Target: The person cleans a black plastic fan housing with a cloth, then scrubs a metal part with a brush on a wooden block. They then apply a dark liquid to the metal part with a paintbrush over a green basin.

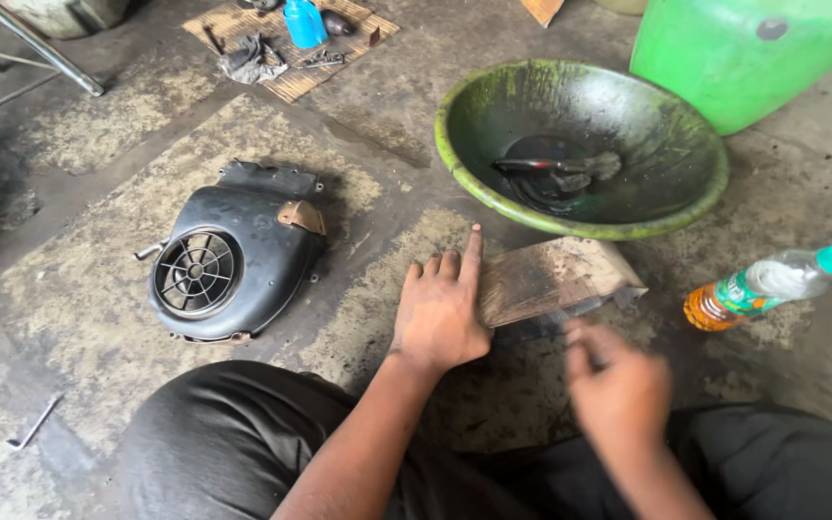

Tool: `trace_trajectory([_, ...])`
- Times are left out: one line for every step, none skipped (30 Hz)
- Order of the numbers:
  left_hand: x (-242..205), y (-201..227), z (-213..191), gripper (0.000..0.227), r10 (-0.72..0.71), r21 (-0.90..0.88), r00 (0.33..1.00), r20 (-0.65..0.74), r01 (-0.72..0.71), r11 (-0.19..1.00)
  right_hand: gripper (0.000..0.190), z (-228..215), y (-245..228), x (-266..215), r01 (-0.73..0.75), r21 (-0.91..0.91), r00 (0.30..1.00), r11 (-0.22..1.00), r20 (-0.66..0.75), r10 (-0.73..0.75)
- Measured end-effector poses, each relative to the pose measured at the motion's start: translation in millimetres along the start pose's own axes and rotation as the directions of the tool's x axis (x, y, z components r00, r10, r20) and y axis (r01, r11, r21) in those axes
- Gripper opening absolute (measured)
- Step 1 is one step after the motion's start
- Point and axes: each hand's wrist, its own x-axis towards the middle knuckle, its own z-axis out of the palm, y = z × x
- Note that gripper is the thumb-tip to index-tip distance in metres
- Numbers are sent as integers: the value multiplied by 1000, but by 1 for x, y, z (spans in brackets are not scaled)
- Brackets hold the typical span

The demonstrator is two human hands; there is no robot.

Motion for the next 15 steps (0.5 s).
trace_trajectory([-2,-2,-1,116,-9,8,1000,9,9,1000,19,-5,6,6,61,24,995,998,-77,-59])
trace_trajectory([-1,-1,-1,116,-14,5,1000,11,14,1000,17,-2,3,-2,68,38,997,997,-39,-66])
trace_trajectory([0,0,-1,115,-19,2,1000,12,19,1000,16,7,-5,-17,73,51,997,996,-2,-73])
trace_trajectory([1,0,-2,116,-19,6,1000,23,19,1000,15,11,-9,-24,82,69,996,994,31,-85])
trace_trajectory([0,1,-3,116,-20,10,999,34,19,1000,14,9,-8,-22,136,85,991,987,2,-136])
trace_trajectory([-1,0,-4,117,-20,23,998,52,19,1000,13,13,-9,-22,182,108,983,977,-26,-180])
trace_trajectory([0,1,-3,116,-14,13,999,35,13,1000,13,18,-9,-22,228,130,973,965,-57,-223])
trace_trajectory([-1,1,-1,114,-14,3,1000,22,14,1000,14,16,-2,-13,148,82,988,986,-64,-143])
trace_trajectory([-2,-1,2,113,-15,-7,1000,10,15,1000,16,9,11,3,66,34,995,997,-75,-63])
trace_trajectory([-8,-1,5,112,-16,-11,1000,14,17,1000,17,2,20,7,-19,-22,997,1000,-80,17])
trace_trajectory([-12,-4,6,111,-18,-15,1000,19,19,1000,16,3,20,-6,7,43,998,999,-55,-5])
trace_trajectory([-3,-5,4,110,-10,-16,1000,-6,10,1000,16,6,18,-11,53,109,997,993,-57,-47])
trace_trajectory([2,-3,2,110,6,2,1000,-19,-6,1000,15,6,18,-10,99,174,994,980,-61,-90])
trace_trajectory([0,-3,-3,110,15,33,1000,-27,-14,999,16,7,21,-5,114,164,987,980,-129,-93])
trace_trajectory([-1,-3,-10,110,23,64,999,-35,-20,998,17,4,26,1,128,155,976,980,-196,-96])
